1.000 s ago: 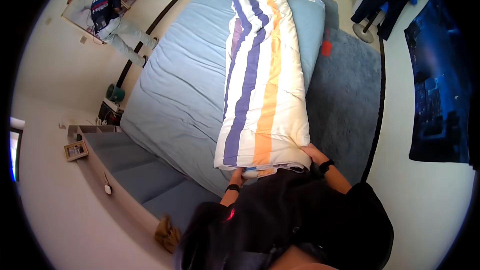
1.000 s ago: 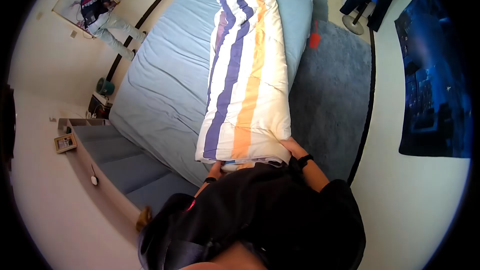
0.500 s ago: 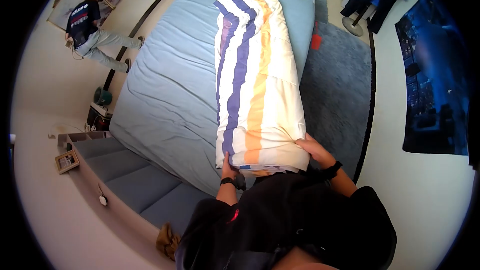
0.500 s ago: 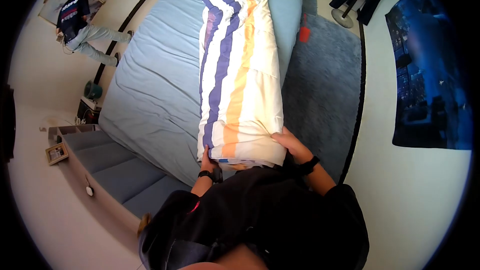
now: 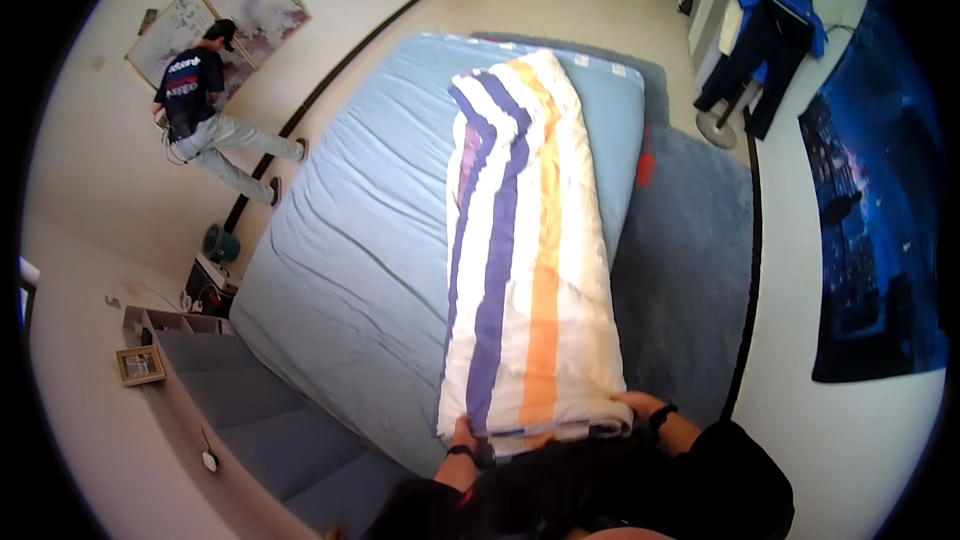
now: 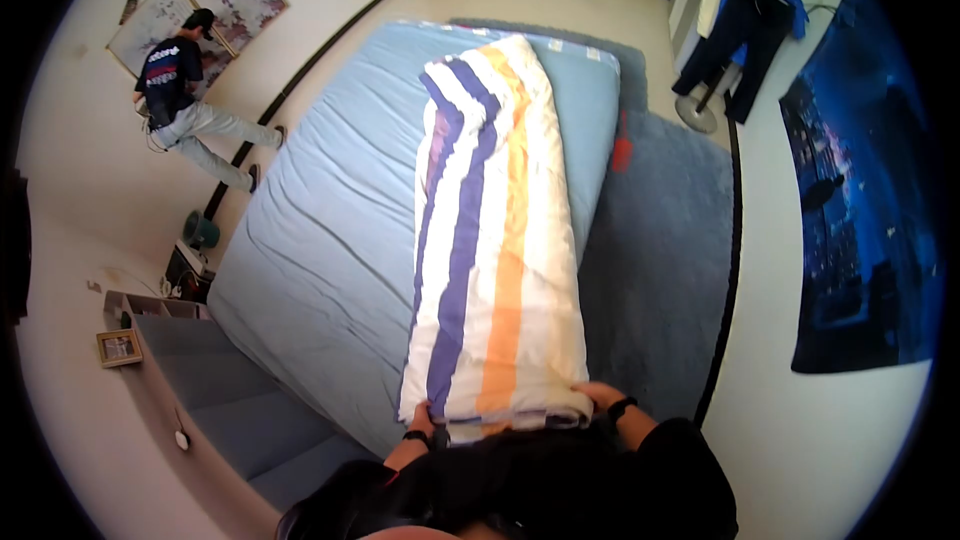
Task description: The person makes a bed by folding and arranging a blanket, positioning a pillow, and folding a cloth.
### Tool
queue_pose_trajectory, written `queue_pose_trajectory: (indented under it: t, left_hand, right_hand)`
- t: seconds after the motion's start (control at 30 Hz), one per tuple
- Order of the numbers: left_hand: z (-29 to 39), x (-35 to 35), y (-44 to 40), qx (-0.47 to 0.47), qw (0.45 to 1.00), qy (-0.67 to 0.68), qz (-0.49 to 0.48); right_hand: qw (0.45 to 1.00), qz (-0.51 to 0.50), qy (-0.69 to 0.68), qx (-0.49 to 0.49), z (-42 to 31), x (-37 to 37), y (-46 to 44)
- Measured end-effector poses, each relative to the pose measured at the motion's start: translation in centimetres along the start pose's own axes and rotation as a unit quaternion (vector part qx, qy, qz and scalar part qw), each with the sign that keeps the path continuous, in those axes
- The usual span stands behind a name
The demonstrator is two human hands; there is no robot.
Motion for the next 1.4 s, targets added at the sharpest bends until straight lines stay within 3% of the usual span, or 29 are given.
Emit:
queue_pose_trajectory:
  t: [0.03, 0.07, 0.1, 0.13, 0.17, 0.2, 0.23, 0.3, 0.33, 0.37, 0.4, 0.43, 0.47, 0.5, 0.57, 0.63, 0.8, 0.83, 0.9, 1.03, 1.07, 1.1, 1.17, 1.2, 1.23, 1.3, 1.37, 1.4]
  left_hand:
    - [1.7, -1.1, -0.2, 0.189, 0.953, 0.234, 0.025]
    - [3.1, -1.4, -2.6, 0.132, 0.977, 0.165, -0.024]
    - [6.3, -1.2, -5.6, -0.033, 0.997, -0.044, -0.061]
    - [11.5, -1.3, -6.3, -0.189, 0.929, -0.314, -0.051]
    - [18.1, -1.6, -6.1, -0.248, 0.811, -0.528, -0.027]
    - [25.5, -1.1, -5.2, -0.268, 0.710, -0.651, 0.007]
    - [32.3, -0.1, -8.7, -0.335, 0.750, -0.566, 0.064]
    - [53.1, 4.2, -9.5, -0.471, 0.806, -0.326, 0.150]
    - [61.2, 5.9, -6.1, -0.493, 0.859, -0.109, 0.082]
    - [69.3, 7.9, -0.6, -0.484, 0.864, 0.139, -0.024]
    - [74.2, 9.6, 5.4, -0.474, 0.838, 0.258, -0.086]
    - [76.9, 10.8, 11.2, -0.472, 0.816, 0.308, -0.126]
    - [76.3, 11.6, 13.2, -0.542, 0.778, 0.319, -0.021]
    - [75.8, 12.0, 15.9, -0.541, 0.751, 0.350, -0.146]
    - [74.1, 13.7, 19.1, -0.633, 0.705, 0.320, -0.019]
    - [72.6, 13.1, 19.4, -0.564, 0.746, 0.349, -0.056]
    - [61.8, 11.9, 14.8, -0.508, 0.775, 0.375, 0.004]
    - [58.5, 11.7, 12.3, -0.478, 0.789, 0.384, 0.024]
    - [50.5, 9.8, 9.7, -0.433, 0.814, 0.385, 0.053]
    - [29.8, 5.2, 1.4, -0.322, 0.874, 0.357, 0.071]
    - [24.2, 3.9, 1.3, -0.350, 0.889, 0.277, 0.101]
    - [18.1, 2.6, 0.2, -0.270, 0.931, 0.222, 0.102]
    - [8.0, -0.4, -0.4, -0.127, 0.939, 0.311, 0.080]
    - [1.9, -1.1, -2.8, -0.018, 0.960, 0.269, 0.070]
    - [0.9, -2.5, -0.3, 0.034, 0.949, 0.312, 0.014]
    - [-2.1, -3.5, -0.9, 0.132, 0.968, 0.213, -0.004]
    - [0.7, -3.4, 0.7, 0.058, 0.961, 0.264, 0.053]
    - [1.6, -3.2, 0.7, 0.065, 0.960, 0.262, 0.076]
  right_hand:
    - [0.997, 0.011, -0.079, -0.002, -3.1, -0.9, -0.9]
    - [0.997, -0.003, -0.071, 0.008, -1.1, -0.2, -1.4]
    - [0.998, -0.026, -0.049, 0.040, -4.2, -0.5, -2.8]
    - [0.988, -0.085, 0.030, 0.123, -8.3, -1.0, -4.8]
    - [0.963, -0.132, 0.098, 0.214, -12.4, -1.3, -6.8]
    - [0.920, -0.134, 0.173, 0.325, -19.6, -3.3, -5.5]
    - [0.864, -0.111, 0.213, 0.442, -27.8, -6.7, -1.0]
    - [0.669, -0.008, 0.269, 0.693, -43.1, -14.9, 12.9]
    - [0.697, -0.075, 0.143, 0.699, -45.5, -18.1, 21.4]
    - [0.702, -0.143, 0.014, 0.698, -47.6, -21.7, 30.3]
    - [0.627, -0.060, 0.092, 0.771, -49.0, -22.4, 37.3]
    - [0.643, -0.087, 0.101, 0.754, -42.3, -26.6, 47.5]
    - [0.594, -0.029, 0.058, 0.802, -42.2, -26.2, 48.0]
    - [0.579, -0.121, 0.075, 0.802, -40.7, -27.0, 50.3]
    - [0.599, -0.130, 0.041, 0.789, -38.2, -26.4, 52.6]
    - [0.605, -0.132, 0.048, 0.784, -36.9, -25.7, 51.2]
    - [0.639, -0.091, 0.083, 0.760, -34.4, -22.6, 42.8]
    - [0.650, -0.054, 0.088, 0.753, -32.3, -21.7, 40.3]
    - [0.682, -0.135, 0.112, 0.710, -28.5, -20.0, 33.9]
    - [0.798, -0.109, 0.054, 0.591, -21.8, -11.9, 18.0]
    - [0.829, -0.103, 0.043, 0.548, -19.5, -9.9, 14.8]
    - [0.847, -0.089, 0.000, 0.524, -16.9, -8.0, 11.9]
    - [0.889, 0.007, 0.037, 0.455, -12.2, -3.7, 6.9]
    - [0.899, 0.018, 0.038, 0.435, -10.2, -2.5, 5.8]
    - [0.909, 0.030, 0.037, 0.414, -8.1, -1.2, 4.7]
    - [0.922, -0.030, 0.017, 0.385, -4.7, 0.5, 3.0]
    - [0.913, -0.046, -0.018, 0.406, -3.0, 1.5, 1.5]
    - [0.920, 0.005, -0.017, 0.391, -3.2, 1.8, 1.3]
Point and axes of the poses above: each hand's wrist, its own y-axis away from the middle knuckle, its own x-axis out of the back of the hand, z = x × y, the point moved 6 cm from there along -y, towards the middle knuckle, and after that the axes turned 10 degrees about -y, right-handed, at the moved point
